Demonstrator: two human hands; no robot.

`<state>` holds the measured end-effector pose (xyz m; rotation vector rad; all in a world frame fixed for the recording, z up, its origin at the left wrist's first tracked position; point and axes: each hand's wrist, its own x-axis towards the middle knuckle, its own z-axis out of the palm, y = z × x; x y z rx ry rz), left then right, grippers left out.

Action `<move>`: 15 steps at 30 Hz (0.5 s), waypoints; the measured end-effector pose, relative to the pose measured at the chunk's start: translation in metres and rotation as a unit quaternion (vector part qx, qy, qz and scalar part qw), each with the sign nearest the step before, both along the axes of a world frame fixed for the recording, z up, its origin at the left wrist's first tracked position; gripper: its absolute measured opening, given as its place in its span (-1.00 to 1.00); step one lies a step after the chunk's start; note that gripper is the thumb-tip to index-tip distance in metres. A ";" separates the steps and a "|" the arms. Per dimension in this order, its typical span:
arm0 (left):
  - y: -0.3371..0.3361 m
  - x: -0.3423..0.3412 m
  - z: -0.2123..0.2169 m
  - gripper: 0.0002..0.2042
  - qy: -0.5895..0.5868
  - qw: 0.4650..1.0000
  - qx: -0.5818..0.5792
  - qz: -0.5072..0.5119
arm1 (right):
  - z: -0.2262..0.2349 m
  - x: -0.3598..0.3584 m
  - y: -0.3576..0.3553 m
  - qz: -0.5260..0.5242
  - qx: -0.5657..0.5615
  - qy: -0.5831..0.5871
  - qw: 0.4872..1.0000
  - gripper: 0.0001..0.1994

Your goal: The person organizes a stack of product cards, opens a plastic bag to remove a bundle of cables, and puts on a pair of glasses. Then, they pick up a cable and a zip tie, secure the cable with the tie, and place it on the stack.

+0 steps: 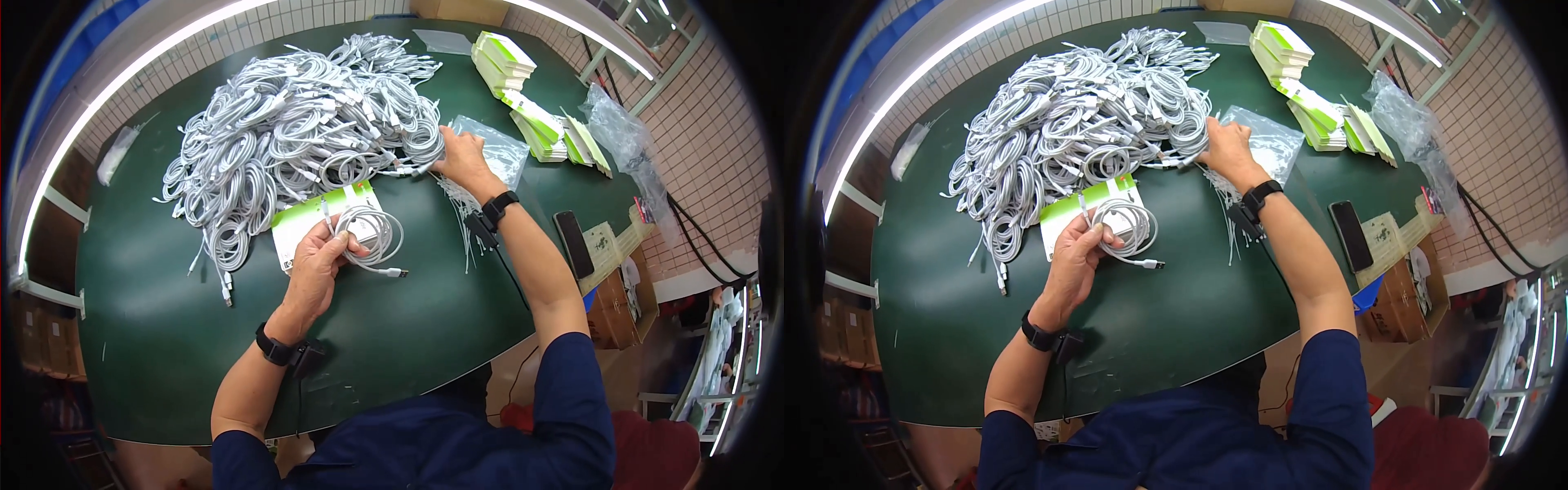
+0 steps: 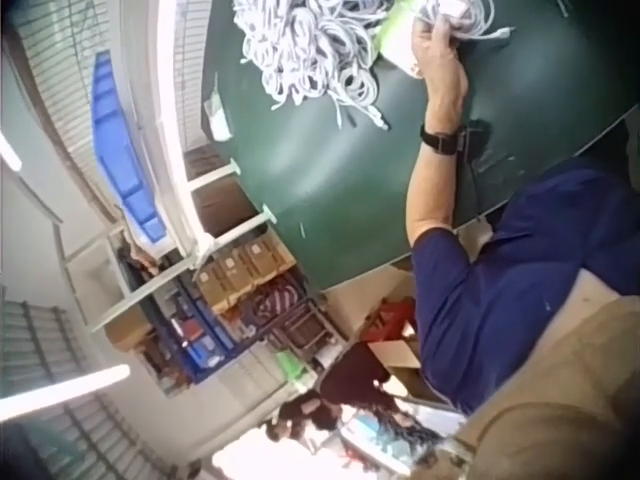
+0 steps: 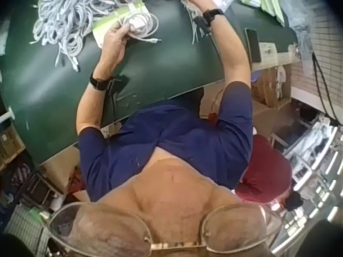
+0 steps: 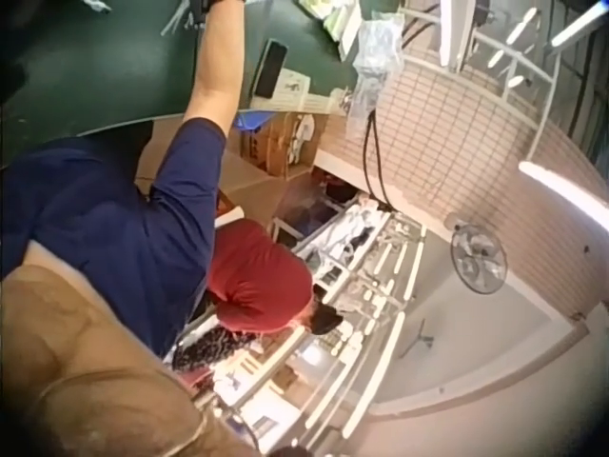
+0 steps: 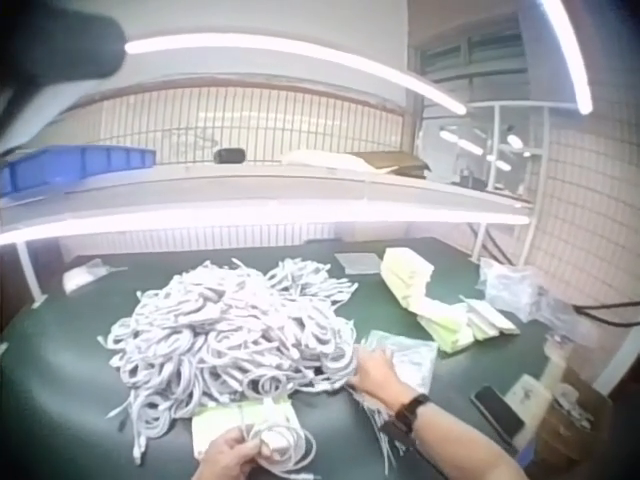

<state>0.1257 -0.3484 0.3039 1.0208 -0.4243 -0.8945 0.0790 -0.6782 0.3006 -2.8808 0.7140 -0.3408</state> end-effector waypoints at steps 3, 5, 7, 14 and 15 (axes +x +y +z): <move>-0.001 0.000 0.002 -0.72 -0.012 1.000 0.006 -0.004 | -0.010 0.010 0.008 -0.015 -0.051 -0.043 0.998 -0.26; 0.001 0.000 0.000 -0.72 -0.009 1.000 0.005 -0.002 | -0.007 0.009 0.013 -0.024 -0.074 -0.063 0.995 -0.30; 0.003 0.001 0.000 -0.71 -0.005 1.000 0.006 -0.002 | 0.001 0.004 0.011 -0.014 -0.034 -0.034 0.999 -0.27; 0.002 0.002 0.000 -0.69 -0.029 0.999 0.016 -0.009 | -0.004 -0.043 -0.047 0.049 0.045 0.001 0.998 -0.21; 0.002 0.001 0.000 -0.69 -0.025 1.000 0.017 -0.008 | -0.008 -0.051 -0.051 0.039 0.034 0.020 0.998 -0.22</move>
